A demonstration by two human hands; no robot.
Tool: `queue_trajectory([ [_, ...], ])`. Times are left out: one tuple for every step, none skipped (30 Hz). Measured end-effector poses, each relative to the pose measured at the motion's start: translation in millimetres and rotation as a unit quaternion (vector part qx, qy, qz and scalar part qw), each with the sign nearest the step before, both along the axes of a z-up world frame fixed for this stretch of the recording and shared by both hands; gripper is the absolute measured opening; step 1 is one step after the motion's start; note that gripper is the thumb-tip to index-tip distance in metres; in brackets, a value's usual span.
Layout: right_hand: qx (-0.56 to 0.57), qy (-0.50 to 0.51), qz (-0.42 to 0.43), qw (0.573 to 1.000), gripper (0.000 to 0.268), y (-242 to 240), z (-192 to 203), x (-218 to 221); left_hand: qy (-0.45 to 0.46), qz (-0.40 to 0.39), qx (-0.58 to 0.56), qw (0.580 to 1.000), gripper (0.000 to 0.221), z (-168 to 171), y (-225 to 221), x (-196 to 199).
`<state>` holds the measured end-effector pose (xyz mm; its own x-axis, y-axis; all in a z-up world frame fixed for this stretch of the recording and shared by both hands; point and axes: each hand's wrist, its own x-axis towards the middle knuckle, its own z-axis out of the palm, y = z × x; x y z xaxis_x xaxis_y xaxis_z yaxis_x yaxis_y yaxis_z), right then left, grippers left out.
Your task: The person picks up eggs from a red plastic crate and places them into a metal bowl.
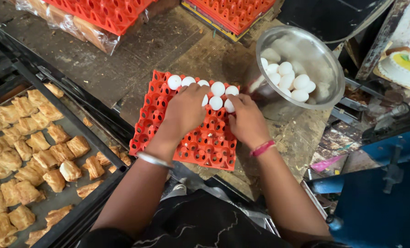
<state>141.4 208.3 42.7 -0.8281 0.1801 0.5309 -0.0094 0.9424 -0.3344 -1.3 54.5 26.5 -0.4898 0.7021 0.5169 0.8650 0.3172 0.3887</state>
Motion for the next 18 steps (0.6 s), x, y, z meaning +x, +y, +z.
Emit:
queue_trajectory([
  [-0.005,-0.022,-0.021,1.000,0.050,1,-2,-3,0.000,-0.002,0.000,1.000,0.048,-2,5,-3],
  [-0.011,-0.045,-0.042,0.998,0.046,1,-2,-6,0.014,0.012,-0.025,1.000,0.045,-4,9,-6],
  [-0.011,-0.045,-0.044,0.998,0.046,2,-1,-8,0.027,0.025,-0.049,0.998,0.043,-5,13,-7],
  [-0.021,-0.070,-0.067,0.995,0.046,2,1,-10,0.026,0.024,-0.049,0.998,0.043,-5,16,-9],
  [-0.033,-0.095,-0.088,0.991,0.046,1,2,-10,0.008,0.029,-0.069,0.997,0.047,-4,16,-9],
  [-0.033,-0.096,-0.088,0.991,0.046,0,2,-9,-0.010,0.034,-0.088,0.995,0.051,-3,16,-9],
  [-0.054,-0.044,-0.090,0.993,0.043,0,1,-8,-0.009,0.035,-0.089,0.995,0.051,0,14,-10],
  [-0.075,0.008,-0.093,0.993,0.041,0,0,-7,0.001,0.021,-0.074,0.997,0.052,3,12,-12],
  [-0.075,0.008,-0.091,0.993,0.041,1,-1,-8,0.011,0.007,-0.058,0.998,0.052,6,10,-13],
  [-0.261,0.059,-0.006,0.964,0.039,1,-4,-9,0.011,0.008,-0.058,0.998,0.052,10,7,-14],
  [-0.437,0.107,0.078,0.890,0.039,1,-6,-10,-0.070,0.009,-0.011,0.997,0.050,12,3,-15],
  [-0.437,0.107,0.078,0.890,0.039,1,-8,-10,-0.149,0.010,0.036,0.988,0.049,13,0,-17],
  [-0.592,0.109,0.101,0.792,0.034,3,-9,-8,-0.150,0.010,0.035,0.988,0.049,14,1,-19],
  [-0.726,0.107,0.120,0.668,0.032,4,-11,-7,-0.178,0.013,0.070,0.981,0.046,13,-2,-23],
  [-0.727,0.106,0.119,0.668,0.032,5,-13,-9,-0.217,0.018,0.110,0.970,0.042,10,-5,-26],
  [-0.725,0.099,0.127,0.670,0.028,6,-17,-12,-0.271,0.027,0.164,0.948,0.039,7,-8,-29],
  [-0.722,0.093,0.135,0.672,0.024,5,-20,-18,-0.348,0.027,0.225,0.910,0.035,3,-11,-33],
  [-0.720,0.087,0.143,0.673,0.020,4,-21,-22,-0.416,0.028,0.286,0.863,0.032,1,-13,-36],
])
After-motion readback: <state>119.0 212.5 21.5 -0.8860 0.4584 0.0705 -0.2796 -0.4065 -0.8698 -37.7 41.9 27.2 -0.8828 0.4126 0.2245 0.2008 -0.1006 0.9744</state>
